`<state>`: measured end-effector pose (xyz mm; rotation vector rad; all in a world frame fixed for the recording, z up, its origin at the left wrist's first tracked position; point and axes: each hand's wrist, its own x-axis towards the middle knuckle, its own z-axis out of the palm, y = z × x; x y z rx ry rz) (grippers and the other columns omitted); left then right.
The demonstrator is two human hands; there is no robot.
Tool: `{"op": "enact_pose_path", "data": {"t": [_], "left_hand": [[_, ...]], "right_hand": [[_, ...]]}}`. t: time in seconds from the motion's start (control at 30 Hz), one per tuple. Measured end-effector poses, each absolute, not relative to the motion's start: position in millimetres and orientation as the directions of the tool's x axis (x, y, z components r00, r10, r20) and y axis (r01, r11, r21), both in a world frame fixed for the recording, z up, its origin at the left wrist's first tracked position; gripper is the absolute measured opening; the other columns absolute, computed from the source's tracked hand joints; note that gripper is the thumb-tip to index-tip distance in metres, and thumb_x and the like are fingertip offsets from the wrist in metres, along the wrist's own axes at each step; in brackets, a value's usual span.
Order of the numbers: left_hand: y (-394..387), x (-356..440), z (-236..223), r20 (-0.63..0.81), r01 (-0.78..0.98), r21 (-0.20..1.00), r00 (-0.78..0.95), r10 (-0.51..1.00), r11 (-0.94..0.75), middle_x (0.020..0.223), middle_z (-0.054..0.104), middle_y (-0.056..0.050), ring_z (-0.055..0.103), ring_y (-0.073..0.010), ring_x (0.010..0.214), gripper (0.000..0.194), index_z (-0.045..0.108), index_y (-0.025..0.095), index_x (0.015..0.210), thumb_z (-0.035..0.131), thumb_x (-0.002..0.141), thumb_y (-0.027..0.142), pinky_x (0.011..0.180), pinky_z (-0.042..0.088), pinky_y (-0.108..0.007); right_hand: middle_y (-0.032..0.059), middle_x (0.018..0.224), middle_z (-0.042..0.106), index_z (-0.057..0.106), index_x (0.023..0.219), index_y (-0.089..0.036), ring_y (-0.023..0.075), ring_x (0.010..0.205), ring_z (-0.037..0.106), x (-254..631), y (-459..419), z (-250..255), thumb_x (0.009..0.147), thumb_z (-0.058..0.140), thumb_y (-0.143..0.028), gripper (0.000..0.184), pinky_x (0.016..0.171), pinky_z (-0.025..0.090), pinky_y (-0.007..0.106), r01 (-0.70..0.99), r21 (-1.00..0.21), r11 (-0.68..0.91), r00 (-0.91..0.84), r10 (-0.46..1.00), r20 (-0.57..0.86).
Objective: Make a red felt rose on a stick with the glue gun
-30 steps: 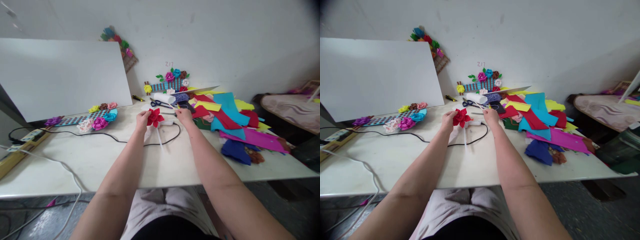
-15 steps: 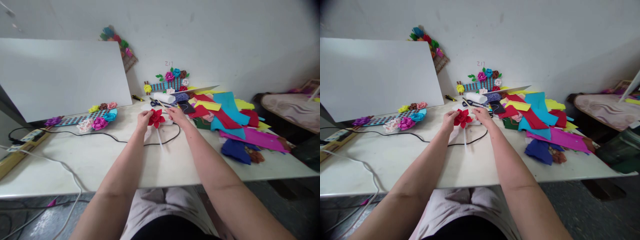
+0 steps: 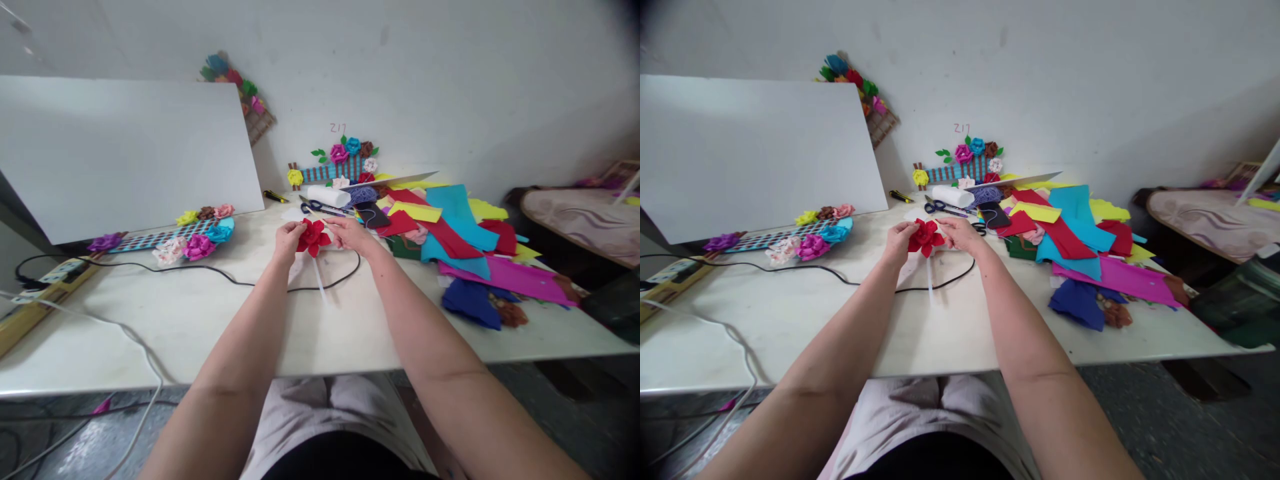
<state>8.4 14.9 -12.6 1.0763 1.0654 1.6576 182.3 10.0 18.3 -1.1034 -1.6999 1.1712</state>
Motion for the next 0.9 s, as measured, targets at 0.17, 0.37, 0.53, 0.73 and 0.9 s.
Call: {"op": "enact_pose_path", "data": {"t": [0.17,0.37,0.53,0.73,0.9], "left_hand": [[13.2,8.8,-12.3,0.211,-0.209,0.942,-0.242,0.947,-0.263,0.052,0.055,0.000,0.048,-0.0097,0.049,0.024,0.060,0.014,0.057,0.073,0.053,0.035,0.050,0.036,-0.022],[9.8,11.9,-14.0,0.160,-0.226,0.953,-0.182,0.970,-0.200,0.049,0.053,0.001,0.045,-0.0098,0.045,0.031,0.058,0.015,0.057,0.075,0.051,0.040,0.045,0.034,-0.023],[8.2,12.2,-13.3,0.149,-0.242,0.955,-0.115,0.982,-0.173,0.051,0.054,0.002,0.048,-0.0102,0.046,0.034,0.054,0.017,0.060,0.077,0.050,0.038,0.046,0.036,-0.022],[5.9,10.6,-7.3,0.239,-0.314,0.918,-0.052,0.970,-0.243,0.061,0.061,0.002,0.055,-0.0107,0.053,0.032,0.056,0.018,0.071,0.076,0.050,0.030,0.053,0.043,-0.022],[5.8,8.0,-7.9,0.277,-0.289,0.923,0.038,0.960,-0.255,0.068,0.066,-0.001,0.060,-0.0133,0.058,0.032,0.062,0.016,0.078,0.076,0.051,0.027,0.058,0.047,-0.025]], "right_hand": [[-0.0079,0.041,0.046,0.059,0.132,-0.012,0.0070,0.041,0.041,181.4,10.5,19.1,0.088,0.056,-0.027,0.046,0.046,0.033,0.019,0.249,-0.943,0.222,-0.330,0.934,0.133],[-0.0072,0.041,0.046,0.062,0.128,-0.012,0.0081,0.042,0.043,181.2,14.5,14.8,0.087,0.058,-0.029,0.045,0.049,0.036,0.021,0.314,-0.898,0.308,-0.331,0.922,0.201],[-0.0074,0.043,0.046,0.062,0.129,-0.014,0.0083,0.043,0.042,183.9,15.7,14.8,0.087,0.056,-0.029,0.045,0.052,0.038,0.022,0.322,-0.861,0.393,-0.373,0.889,0.266],[-0.0085,0.046,0.041,0.062,0.128,-0.013,0.0073,0.044,0.037,184.7,11.0,21.2,0.086,0.054,-0.027,0.045,0.047,0.032,0.021,0.266,-0.891,0.368,-0.395,0.885,0.248],[-0.0094,0.049,0.037,0.062,0.128,-0.012,0.0053,0.045,0.032,182.9,7.6,23.2,0.086,0.054,-0.026,0.045,0.045,0.029,0.019,0.204,-0.929,0.309,-0.397,0.893,0.210]]}}
